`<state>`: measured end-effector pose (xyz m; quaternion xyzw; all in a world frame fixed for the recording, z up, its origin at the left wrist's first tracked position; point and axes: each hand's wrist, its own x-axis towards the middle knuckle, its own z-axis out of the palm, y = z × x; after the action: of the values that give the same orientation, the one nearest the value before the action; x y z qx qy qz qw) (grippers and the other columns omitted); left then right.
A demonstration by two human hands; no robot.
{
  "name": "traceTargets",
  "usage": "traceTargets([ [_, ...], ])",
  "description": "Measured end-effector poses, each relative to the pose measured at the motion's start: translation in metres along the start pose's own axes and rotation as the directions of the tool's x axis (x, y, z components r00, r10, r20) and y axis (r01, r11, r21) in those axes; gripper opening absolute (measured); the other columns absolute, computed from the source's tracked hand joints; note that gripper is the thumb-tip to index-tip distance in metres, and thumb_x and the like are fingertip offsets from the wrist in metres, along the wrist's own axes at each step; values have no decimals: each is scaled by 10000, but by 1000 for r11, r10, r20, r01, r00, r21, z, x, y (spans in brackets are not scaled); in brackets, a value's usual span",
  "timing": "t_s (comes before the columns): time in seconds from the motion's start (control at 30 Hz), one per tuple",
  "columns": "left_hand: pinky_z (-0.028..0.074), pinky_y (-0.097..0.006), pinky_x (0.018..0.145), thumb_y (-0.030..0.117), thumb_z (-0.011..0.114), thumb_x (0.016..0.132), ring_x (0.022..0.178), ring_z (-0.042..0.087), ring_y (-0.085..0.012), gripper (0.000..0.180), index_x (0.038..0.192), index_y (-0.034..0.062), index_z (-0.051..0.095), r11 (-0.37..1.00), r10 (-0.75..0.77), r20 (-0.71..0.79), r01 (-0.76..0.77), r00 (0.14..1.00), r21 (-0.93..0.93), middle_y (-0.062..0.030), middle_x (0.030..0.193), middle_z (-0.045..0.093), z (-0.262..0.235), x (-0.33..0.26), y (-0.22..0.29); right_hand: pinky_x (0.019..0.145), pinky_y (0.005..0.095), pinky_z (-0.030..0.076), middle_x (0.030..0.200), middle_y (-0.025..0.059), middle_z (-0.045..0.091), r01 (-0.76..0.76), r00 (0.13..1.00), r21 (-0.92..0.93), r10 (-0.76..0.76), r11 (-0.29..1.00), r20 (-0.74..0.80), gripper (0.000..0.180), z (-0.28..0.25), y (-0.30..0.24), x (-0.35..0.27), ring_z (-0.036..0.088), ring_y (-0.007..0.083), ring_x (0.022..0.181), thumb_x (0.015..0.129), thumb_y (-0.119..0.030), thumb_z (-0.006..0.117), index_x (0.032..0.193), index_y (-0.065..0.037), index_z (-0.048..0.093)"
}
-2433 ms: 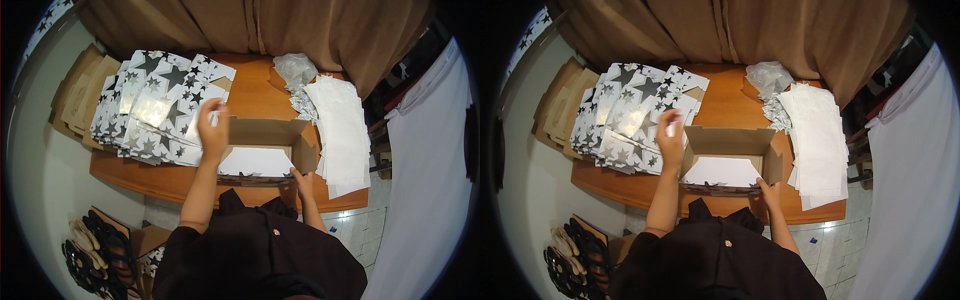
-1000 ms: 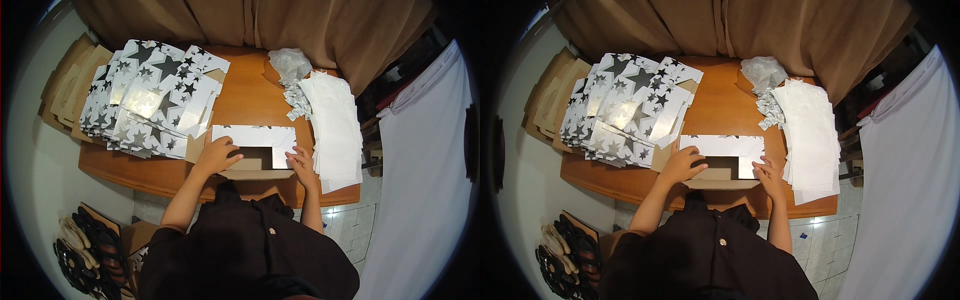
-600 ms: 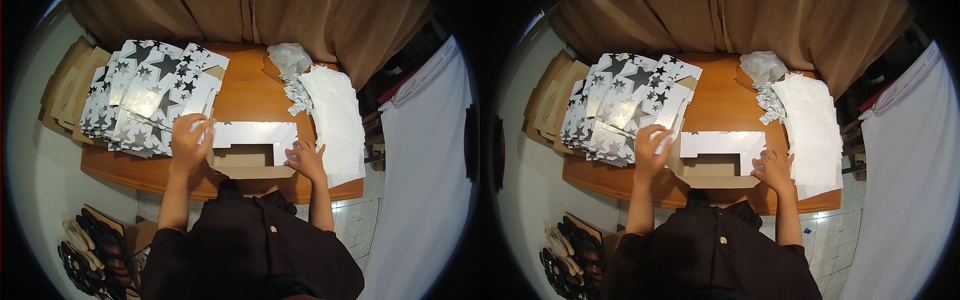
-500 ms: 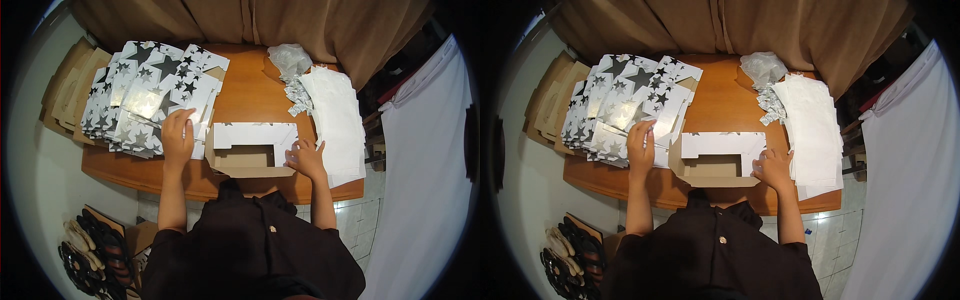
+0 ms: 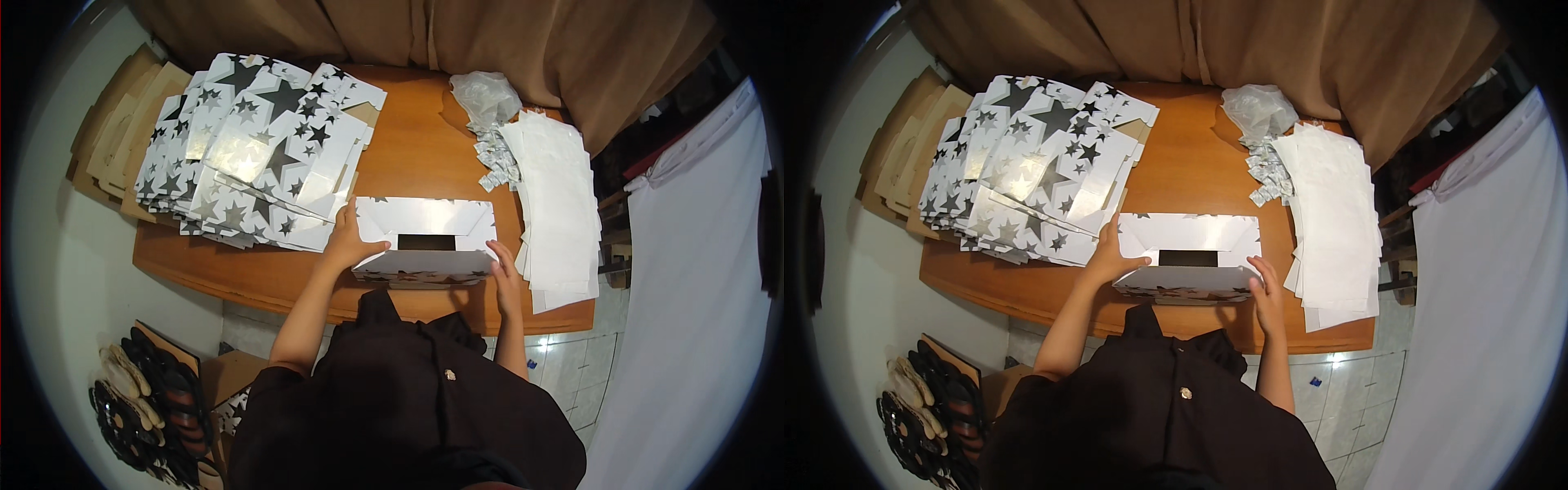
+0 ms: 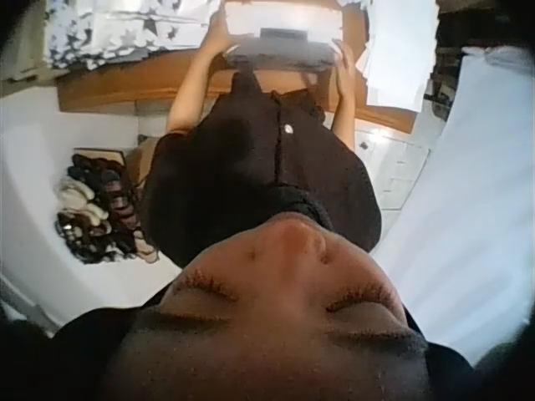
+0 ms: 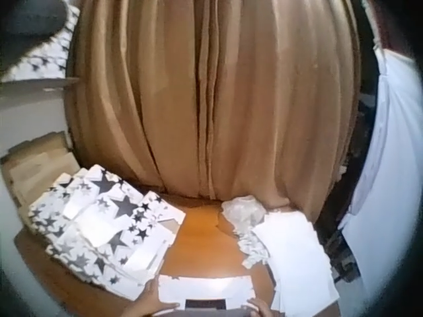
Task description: Fold and assemble shoe boxes and organize them on a shelf.
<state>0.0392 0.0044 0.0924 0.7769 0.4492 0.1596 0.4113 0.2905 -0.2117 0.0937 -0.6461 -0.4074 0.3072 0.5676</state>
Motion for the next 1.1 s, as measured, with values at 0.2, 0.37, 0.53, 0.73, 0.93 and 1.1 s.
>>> traceTargets([
  [0.2, 358, -424, 1018, 344, 807, 609, 1276, 347, -383, 1204, 1446, 59, -11, 987, -153, 95, 147, 984, 64, -274, 1360, 325, 8, 9, -8, 1074, 397, 233, 1387, 173, 313, 15, 996, -295, -39, 956, -75, 663, 24, -2, -7, 286, 311, 1311, 789, -234, 662, 1347, -43, 360],
  [0.37, 223, -395, 1092, 399, 731, 724, 1367, 196, -357, 1128, 1447, 54, -63, 953, -52, 94, 77, 994, -293, -266, 1464, 170, 13, 19, -43, 1075, 404, 226, 1405, 214, 253, 52, 956, -326, -141, 944, -256, 745, 39, 12, -5, 250, 336, 1321, 784, -201, 667, 1390, -38, 265],
  [0.53, 157, -377, 1108, 381, 716, 752, 1390, 105, -331, 1104, 1438, 14, -66, 897, 39, 163, 37, 986, -441, -256, 1486, 89, 7, 0, -28, 1049, 411, 279, 1362, 211, 314, 63, 915, -242, -153, 968, -374, 782, 49, 11, 0, 350, 331, 1248, 748, -116, 668, 1395, -19, 240],
  [0.73, 235, -368, 1083, 124, 778, 658, 1342, 239, -325, 1124, 1436, -12, -22, 917, -12, -24, 2, 1000, -399, -259, 1445, 207, 29, -8, -25, 1045, 413, 291, 1297, 179, 395, 18, 949, -278, -104, 960, -299, 753, 50, -2, 6, 380, 313, 1223, 687, -77, 677, 1362, -60, 346],
  [0.93, 276, -359, 1063, 56, 774, 616, 1305, 311, -316, 1115, 1438, -11, 23, 885, -12, -41, -9, 999, -466, -238, 1416, 282, 35, -4, -35, 993, 411, 340, 1231, 202, 411, 10, 950, -427, -142, 904, -279, 639, 49, 0, 5, 410, 338, 1185, 692, -70, 660, 1293, -119, 448],
  [1.1, 281, -362, 1060, 65, 779, 599, 1305, 313, -332, 1125, 1439, -6, 34, 920, -18, -43, 0, 999, -391, -246, 1416, 279, 33, -4, -30, 991, 400, 344, 1257, 235, 407, -49, 949, -393, -79, 918, -304, 421, 47, 15, 4, 425, 372, 1167, 700, -125, 669, 1114, -86, 609],
])
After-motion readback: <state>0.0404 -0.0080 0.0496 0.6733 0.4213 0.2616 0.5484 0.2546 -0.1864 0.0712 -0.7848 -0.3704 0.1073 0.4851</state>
